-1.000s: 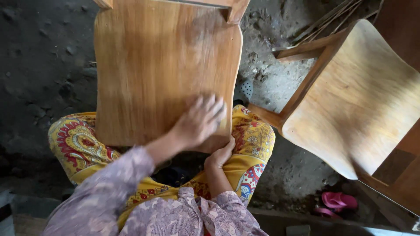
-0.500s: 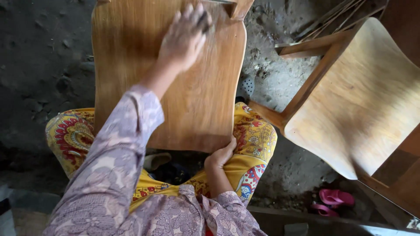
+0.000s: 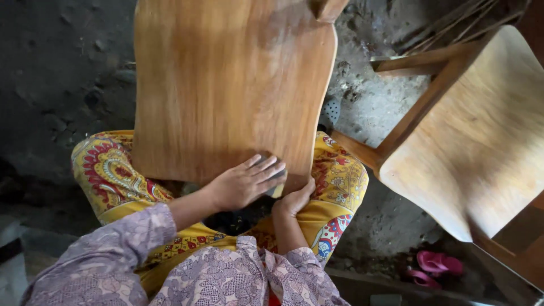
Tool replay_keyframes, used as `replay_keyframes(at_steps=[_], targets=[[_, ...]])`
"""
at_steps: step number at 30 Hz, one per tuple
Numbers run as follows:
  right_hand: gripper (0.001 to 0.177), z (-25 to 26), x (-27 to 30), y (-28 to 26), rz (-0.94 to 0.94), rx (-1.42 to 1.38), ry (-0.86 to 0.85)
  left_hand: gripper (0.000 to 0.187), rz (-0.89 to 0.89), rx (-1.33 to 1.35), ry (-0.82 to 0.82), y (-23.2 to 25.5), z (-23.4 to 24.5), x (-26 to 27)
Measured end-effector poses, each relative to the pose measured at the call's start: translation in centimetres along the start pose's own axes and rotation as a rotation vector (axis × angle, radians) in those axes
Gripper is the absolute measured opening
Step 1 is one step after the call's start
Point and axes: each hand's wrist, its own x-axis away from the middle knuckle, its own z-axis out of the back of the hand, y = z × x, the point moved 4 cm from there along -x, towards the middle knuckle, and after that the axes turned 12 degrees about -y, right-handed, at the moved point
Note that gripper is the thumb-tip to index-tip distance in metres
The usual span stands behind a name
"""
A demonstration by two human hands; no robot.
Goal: Sanding the wooden seat of a chair using sandpaper
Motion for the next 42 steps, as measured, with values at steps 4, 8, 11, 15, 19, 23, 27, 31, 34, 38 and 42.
replay_keyframes(at_steps=[4, 8, 11, 15, 19, 23, 27, 31, 34, 38, 42], targets=[[0.082, 4.9, -5.0, 3.4, 0.028, 0.024, -0.034, 0.042, -0.022, 0.119, 0.162, -3.0, 1.2, -1.5], [0.054, 5.0, -6.6, 5.4, 0.085, -0.119, 0.066, 0.068, 0.485, 1.937, 0.269, -11.7, 10.9, -8.8], [0.051, 4.0, -4.8, 3.9, 0.120, -0.056, 0.233, 0.045, 0.479, 0.164, 0.066, -18.6, 4.9, -10.3], [0.045, 4.0, -5.3, 4.0, 0.086, -0.051, 0.197, 0.046, 0.724, 0.168, 0.147, -20.2, 2.3, -12.0], [0.050, 1.9, -3.1, 2.4, 0.045, -0.190, 0.088, 0.054, 0.690, 0.280, 0.223, -11.8, 5.1, -10.7], [0.048, 0.5, -1.4, 1.0, 0.039, -0.181, 0.178, 0.048, 0.125, 0.017, 0.048, 0.3, 1.7, -6.3], [0.047, 0.5, -2.0, 1.3, 0.012, -0.166, 0.161, 0.051, 0.126, 0.164, -0.072, 0.3, -0.5, -6.5], [0.047, 1.9, -2.5, 2.4, 0.015, -0.157, 0.160, 0.048, 0.173, 0.239, 0.139, -6.9, 0.9, -11.1], [0.048, 2.8, -3.7, 3.2, 0.069, -0.116, 0.139, 0.046, 0.356, 0.156, 0.186, -14.4, 3.3, -14.7], [0.041, 2.9, -4.0, 3.6, 0.064, -0.168, 0.099, 0.033, 0.739, 0.090, 0.137, -23.4, 2.5, -13.0], [0.039, 1.7, -2.3, 2.2, 0.028, -0.183, 0.141, 0.031, 1.053, 0.276, 0.358, -26.8, 1.3, -4.5]])
